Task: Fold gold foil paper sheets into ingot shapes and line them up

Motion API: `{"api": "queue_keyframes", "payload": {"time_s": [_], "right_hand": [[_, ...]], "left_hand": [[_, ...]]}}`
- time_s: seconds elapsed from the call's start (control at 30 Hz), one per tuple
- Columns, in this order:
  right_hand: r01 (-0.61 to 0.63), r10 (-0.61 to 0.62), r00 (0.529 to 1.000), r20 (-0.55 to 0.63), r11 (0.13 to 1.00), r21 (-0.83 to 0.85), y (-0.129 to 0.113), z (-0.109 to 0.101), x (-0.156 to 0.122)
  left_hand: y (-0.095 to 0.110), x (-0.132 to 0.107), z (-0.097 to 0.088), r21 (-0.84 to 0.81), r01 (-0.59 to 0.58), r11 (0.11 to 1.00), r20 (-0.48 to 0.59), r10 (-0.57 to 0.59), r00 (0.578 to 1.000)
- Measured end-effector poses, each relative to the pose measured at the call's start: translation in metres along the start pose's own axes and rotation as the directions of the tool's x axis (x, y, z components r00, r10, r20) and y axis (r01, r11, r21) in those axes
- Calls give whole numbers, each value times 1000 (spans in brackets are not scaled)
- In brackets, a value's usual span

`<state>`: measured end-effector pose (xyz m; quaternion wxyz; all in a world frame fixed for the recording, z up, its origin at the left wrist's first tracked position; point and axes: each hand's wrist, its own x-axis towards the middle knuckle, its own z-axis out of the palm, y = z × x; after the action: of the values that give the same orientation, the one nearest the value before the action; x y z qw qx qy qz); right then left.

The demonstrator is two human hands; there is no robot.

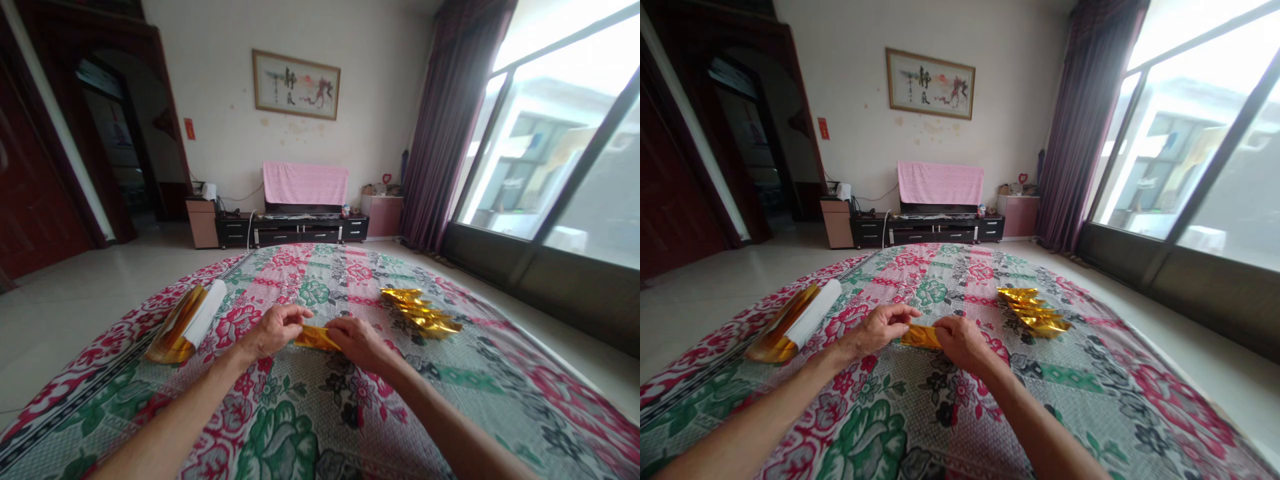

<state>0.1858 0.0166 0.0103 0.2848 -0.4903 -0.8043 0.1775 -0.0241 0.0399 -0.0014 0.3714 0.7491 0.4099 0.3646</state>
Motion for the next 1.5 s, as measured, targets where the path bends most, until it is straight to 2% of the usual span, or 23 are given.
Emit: {"api": "queue_keyframes", "payload": {"time_s": [0.07, 0.13, 0.23, 0.37, 0.57, 0.83, 1.0, 1.27, 1.5], "right_hand": [[-103, 102, 995, 14, 988, 112, 4, -2, 3], [-177, 184, 983, 0, 948, 265, 7, -1, 5], [-202, 242, 970, -19, 848, 490, 7, 3, 7], [-210, 259, 966, 13, 752, 624, -2, 4, 5], [-200, 248, 968, 28, 705, 680, -10, 5, 2], [-203, 207, 976, 67, 756, 622, -6, 9, 2], [-82, 105, 994, 4, 749, 658, -17, 0, 0], [-40, 44, 999, 14, 673, 739, -30, -12, -1], [-19, 118, 988, -100, 735, 678, -24, -8, 0]], "left_hand": [[8, -1, 0, -140, 81, 987, 2, -81, 997], [16, -3, -1, -250, 170, 953, 49, -163, 985], [23, -6, 0, -288, 192, 938, 70, -179, 981], [24, -6, 3, -299, 143, 943, 35, -139, 990], [22, -4, 7, -299, 99, 949, -26, -112, 993], [19, -2, 12, -251, 71, 965, -117, -104, 988], [27, -3, 13, -203, 77, 976, -74, -93, 993], [36, -3, 16, -153, 46, 987, -54, -55, 997], [41, -6, 17, -131, -4, 991, 0, 4, 1000]]}}
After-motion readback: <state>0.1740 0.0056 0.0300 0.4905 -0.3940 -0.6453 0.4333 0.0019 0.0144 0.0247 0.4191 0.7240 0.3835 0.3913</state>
